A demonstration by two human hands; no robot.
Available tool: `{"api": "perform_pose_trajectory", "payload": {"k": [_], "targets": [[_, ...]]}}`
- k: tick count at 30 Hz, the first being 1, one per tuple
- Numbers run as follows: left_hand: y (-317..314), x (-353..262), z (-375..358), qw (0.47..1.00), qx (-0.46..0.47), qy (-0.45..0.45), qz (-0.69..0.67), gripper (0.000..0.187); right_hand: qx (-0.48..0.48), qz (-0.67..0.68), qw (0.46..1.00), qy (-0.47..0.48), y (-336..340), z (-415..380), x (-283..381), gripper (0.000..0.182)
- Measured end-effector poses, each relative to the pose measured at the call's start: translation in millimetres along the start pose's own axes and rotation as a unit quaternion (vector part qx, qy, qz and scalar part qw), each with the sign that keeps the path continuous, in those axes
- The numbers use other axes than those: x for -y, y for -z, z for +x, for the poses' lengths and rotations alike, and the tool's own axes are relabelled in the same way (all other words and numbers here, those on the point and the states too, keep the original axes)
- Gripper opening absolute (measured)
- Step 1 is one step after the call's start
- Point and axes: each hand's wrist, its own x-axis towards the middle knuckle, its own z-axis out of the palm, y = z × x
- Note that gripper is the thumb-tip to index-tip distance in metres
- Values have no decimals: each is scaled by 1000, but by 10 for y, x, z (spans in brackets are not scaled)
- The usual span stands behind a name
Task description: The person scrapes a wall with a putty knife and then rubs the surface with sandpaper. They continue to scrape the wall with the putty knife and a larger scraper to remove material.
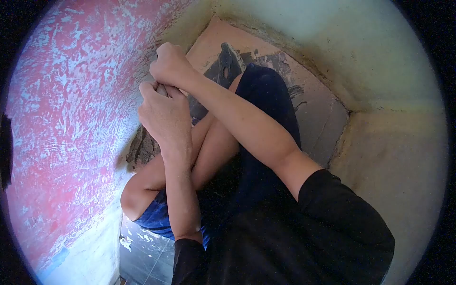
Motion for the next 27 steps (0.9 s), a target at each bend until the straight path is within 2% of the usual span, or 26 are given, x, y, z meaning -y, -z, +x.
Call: {"api": "perform_pose_trajectory", "payload": {"k": [3,15,17,20,24,27], "targets": [[-25,10,37,1000,-6,-12,-10,21,-47,-10,999,12,-19,13,-8,22],[-76,-4,66,1000,-1,-12,-21,22,-40,-36,999,-5,35,79,-22,23],[-80,-37,67,1000,-1,-11,-14,22,-26,-16,999,21,38,51,-25,23],[-66,-31,66,1000,-8,-11,-5,23,-13,-26,1000,-3,44,69,10,23],[-42,-31,68,1000,1,3,-16,22,-41,-28,999,16,-6,56,-25,23],[-84,12,107,1000,6,-1,-14,22,-16,-29,999,-14,8,78,-38,23]]}}
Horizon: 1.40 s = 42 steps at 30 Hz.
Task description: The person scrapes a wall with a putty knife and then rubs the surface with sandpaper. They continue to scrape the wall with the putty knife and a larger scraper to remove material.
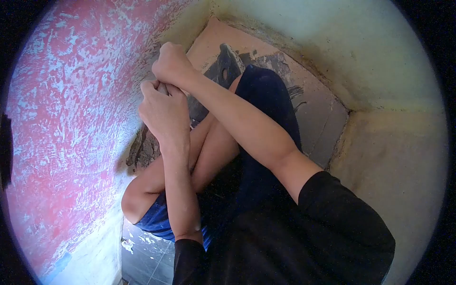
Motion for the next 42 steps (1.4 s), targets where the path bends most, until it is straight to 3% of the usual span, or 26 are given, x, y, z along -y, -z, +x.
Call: {"api": "perform_pose_trajectory", "payload": {"k": [12,15,17,21,33,35,38,42], "targets": [[-23,-26,-1,1000,2,13,-8,24,-17,5,1000,23,16,-23,-2,24],[-35,-1,-7,1000,-2,9,-2,23,-5,15,999,-36,-2,-4,-4,24],[-54,-13,-7,1000,-8,-3,1,23,-21,2,1000,23,-20,-29,-42,23],[-76,7,6,1000,-3,4,-4,22,-8,15,1000,-16,7,-11,-20,23],[-114,-24,35,1000,-9,-8,17,22,-9,15,1000,15,11,19,-77,22],[-135,2,48,999,-10,-10,32,22,-8,21,999,-39,1,67,-98,23],[-180,9,84,1000,4,-2,-5,23,-44,2,999,12,-103,91,-227,22],[-154,30,76,1000,6,-5,9,23,-6,22,1000,-6,8,35,-104,22]]}}
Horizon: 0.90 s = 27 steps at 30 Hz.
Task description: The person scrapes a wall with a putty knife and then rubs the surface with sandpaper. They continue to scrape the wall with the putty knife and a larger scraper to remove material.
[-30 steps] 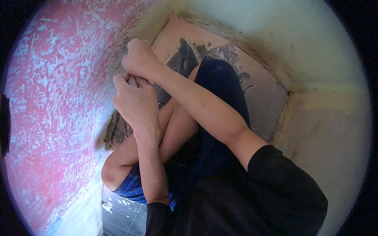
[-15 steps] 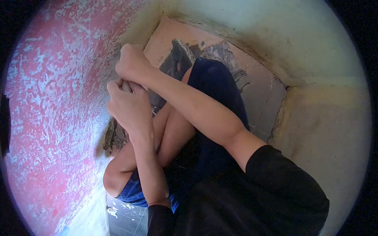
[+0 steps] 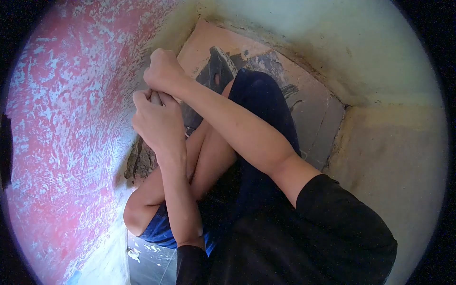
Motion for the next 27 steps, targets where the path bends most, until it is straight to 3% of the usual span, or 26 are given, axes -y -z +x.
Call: {"api": "perform_pose_trajectory", "payload": {"k": [3,6,9,12,14,18,20,24,27], "targets": [[-10,-29,-51,1000,-3,-12,-6,21,-27,-9,1000,-12,9,43,-30,22],[26,-60,-37,1000,-7,-12,-8,20,-4,5,999,40,17,4,-8,22],[-3,-15,-17,1000,2,-4,-11,20,-8,-3,999,-31,-12,35,-16,22],[12,-72,-47,1000,-8,-13,-2,20,-44,-8,998,33,-23,62,-58,22],[25,-55,-57,1000,-13,-15,17,20,-7,-19,1000,13,43,32,19,23],[0,-52,-34,1000,2,-5,-11,22,-24,-4,999,-22,38,51,4,23],[3,-62,-39,1000,-4,-3,-9,23,-14,-5,999,32,71,-1,54,24],[-2,-31,-16,1000,-2,6,-11,23,-15,8,999,-33,7,49,8,24],[20,-100,-75,1000,-7,4,-20,22,-36,-12,999,33,-6,44,-30,24]]}}
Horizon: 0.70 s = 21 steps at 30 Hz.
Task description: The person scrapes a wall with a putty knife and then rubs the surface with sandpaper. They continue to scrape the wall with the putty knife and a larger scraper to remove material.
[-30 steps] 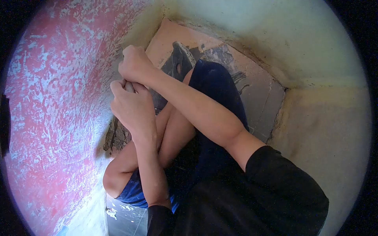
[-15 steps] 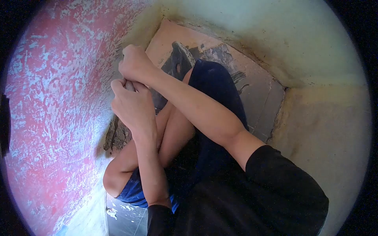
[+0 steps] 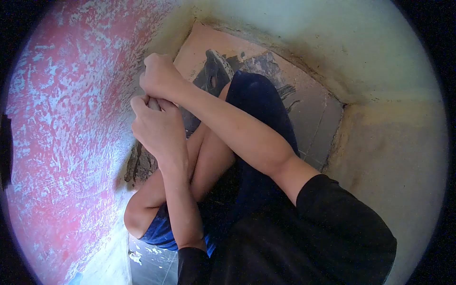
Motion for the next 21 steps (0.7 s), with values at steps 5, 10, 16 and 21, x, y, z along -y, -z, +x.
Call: {"api": "perform_pose_trajectory", "payload": {"k": [5,10,16,21], "targets": [[-36,72,70,1000,-6,-21,16,21,2,38,999,-39,-19,23,-12,23],[26,6,-13,999,-17,-19,22,21,28,8,999,-15,53,11,78,23],[-58,56,7,999,-22,-40,14,23,-4,6,1000,1,55,25,6,23],[-42,62,70,1000,1,-16,12,24,19,18,998,-59,48,33,24,22]]}}
